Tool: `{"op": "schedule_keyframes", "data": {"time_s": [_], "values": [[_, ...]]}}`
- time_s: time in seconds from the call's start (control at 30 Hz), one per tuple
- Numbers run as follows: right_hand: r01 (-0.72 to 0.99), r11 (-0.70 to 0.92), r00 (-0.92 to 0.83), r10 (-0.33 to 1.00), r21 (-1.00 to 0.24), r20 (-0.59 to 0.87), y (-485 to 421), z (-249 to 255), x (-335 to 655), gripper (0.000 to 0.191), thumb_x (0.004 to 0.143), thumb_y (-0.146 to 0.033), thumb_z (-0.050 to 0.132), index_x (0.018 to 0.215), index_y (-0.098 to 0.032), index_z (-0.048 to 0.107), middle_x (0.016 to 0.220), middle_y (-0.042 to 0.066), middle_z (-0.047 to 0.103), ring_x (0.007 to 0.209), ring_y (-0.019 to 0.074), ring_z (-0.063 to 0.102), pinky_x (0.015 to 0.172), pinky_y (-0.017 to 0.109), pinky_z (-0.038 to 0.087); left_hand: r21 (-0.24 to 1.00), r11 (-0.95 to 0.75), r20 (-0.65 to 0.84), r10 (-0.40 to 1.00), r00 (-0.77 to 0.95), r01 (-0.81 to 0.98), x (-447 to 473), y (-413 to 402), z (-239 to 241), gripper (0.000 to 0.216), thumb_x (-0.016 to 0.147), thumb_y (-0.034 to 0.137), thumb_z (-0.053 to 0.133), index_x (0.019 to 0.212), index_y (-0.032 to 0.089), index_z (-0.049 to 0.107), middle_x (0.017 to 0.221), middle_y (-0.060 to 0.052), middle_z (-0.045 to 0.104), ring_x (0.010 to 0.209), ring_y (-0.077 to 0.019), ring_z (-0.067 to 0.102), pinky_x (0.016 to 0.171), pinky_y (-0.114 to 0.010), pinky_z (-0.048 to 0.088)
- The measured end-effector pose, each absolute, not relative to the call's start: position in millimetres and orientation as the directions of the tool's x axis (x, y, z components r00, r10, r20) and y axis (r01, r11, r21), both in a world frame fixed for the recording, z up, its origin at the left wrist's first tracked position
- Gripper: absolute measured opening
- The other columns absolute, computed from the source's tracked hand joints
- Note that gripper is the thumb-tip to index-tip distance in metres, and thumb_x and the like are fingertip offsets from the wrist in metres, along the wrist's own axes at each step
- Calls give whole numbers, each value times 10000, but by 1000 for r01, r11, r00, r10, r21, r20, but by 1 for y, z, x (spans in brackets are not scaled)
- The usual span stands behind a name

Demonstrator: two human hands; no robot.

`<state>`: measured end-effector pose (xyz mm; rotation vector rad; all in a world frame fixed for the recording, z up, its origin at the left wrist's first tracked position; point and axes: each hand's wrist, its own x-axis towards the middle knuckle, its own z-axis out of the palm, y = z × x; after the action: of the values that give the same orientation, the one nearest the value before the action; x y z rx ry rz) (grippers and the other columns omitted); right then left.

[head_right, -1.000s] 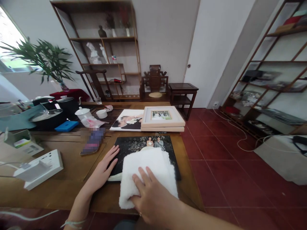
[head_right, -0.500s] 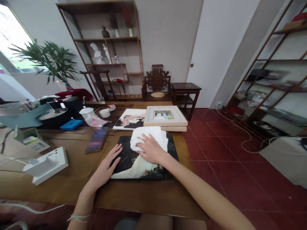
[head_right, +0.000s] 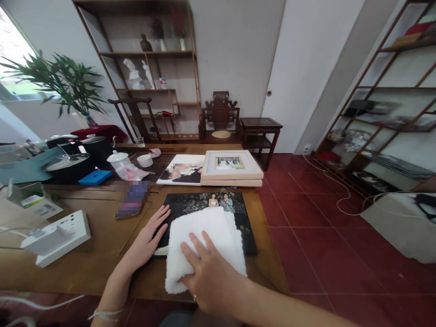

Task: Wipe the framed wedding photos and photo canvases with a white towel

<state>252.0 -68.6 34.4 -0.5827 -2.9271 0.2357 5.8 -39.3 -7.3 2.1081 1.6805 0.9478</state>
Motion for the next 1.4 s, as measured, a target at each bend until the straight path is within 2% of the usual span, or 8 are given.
{"op": "schedule_keyframes", "data": {"time_s": [0.23, 0.33, 0.5, 0.7, 0.8, 1.0, 1.2, 1.4], "values": [[453, 861, -840, 499, -229, 215, -6, 35, 246, 285, 833, -250, 539, 1100, -198, 621, 1390, 80, 448, 1332, 253, 293, 1094, 452, 211, 589, -280, 314, 944, 104, 758, 6, -40, -8, 416, 922, 306, 369, 1322, 221, 444, 1448, -72, 382, 1363, -207, 274, 1110, -448, 232], [533, 825, -788, 565, -189, 243, 23, 34, 233, 280, 849, -248, 531, 1109, -192, 619, 1372, 93, 466, 1307, 261, 338, 1071, 460, 254, 590, -282, 313, 944, 108, 756, 7, -40, -8, 409, 923, 299, 367, 1318, 234, 449, 1446, -62, 388, 1364, -204, 273, 1112, -451, 230], [590, 794, -756, 608, -148, 243, 38, 32, 212, 290, 874, -225, 488, 1126, -163, 617, 1376, 148, 443, 1317, 326, 294, 1050, 550, 228, 586, -291, 323, 940, 112, 756, 7, -40, -7, 407, 922, 300, 366, 1313, 239, 457, 1441, -59, 396, 1361, -207, 280, 1107, -445, 245], [547, 832, -810, 554, -95, 190, -6, 32, 215, 296, 859, -236, 501, 1109, -147, 632, 1384, 194, 409, 1316, 396, 259, 1042, 594, 197, 598, -281, 315, 944, 102, 751, 6, -39, -9, 411, 919, 301, 371, 1314, 219, 455, 1445, -74, 388, 1362, -208, 276, 1109, -444, 238], [488, 869, -854, 495, -88, 156, -43, 34, 224, 253, 856, -245, 492, 1005, -145, 670, 1407, 205, 370, 1323, 410, 230, 1046, 602, 177, 600, -273, 304, 947, 101, 752, 7, -39, -7, 414, 921, 309, 364, 1311, 208, 460, 1447, -78, 384, 1364, -210, 270, 1111, -439, 236], [411, 891, -884, 441, -192, 154, -73, 33, 237, 262, 851, -302, 495, 952, -162, 693, 1439, 161, 347, 1344, 377, 195, 1074, 559, 160, 591, -273, 292, 950, 115, 759, 7, -40, -5, 416, 925, 310, 349, 1318, 219, 450, 1452, -65, 377, 1370, -200, 256, 1118, -432, 222], [550, 787, -767, 608, -280, 205, -31, 30, 243, 276, 824, -247, 524, 1063, -208, 657, 1413, 61, 420, 1347, 264, 251, 1106, 452, 186, 592, -283, 305, 945, 115, 754, 6, -39, -8, 426, 922, 316, 345, 1316, 195, 451, 1451, -84, 375, 1370, -208, 254, 1113, -441, 227], [699, 683, -654, 731, -212, 195, 6, 33, 224, 303, 856, -231, 486, 1112, -176, 639, 1388, 110, 442, 1319, 329, 290, 1075, 518, 213, 650, -276, 322, 944, 73, 708, 10, -42, -1, 436, 921, 335, 357, 1320, 184, 449, 1437, -89, 396, 1359, -209, 284, 1116, -445, 219]]}}
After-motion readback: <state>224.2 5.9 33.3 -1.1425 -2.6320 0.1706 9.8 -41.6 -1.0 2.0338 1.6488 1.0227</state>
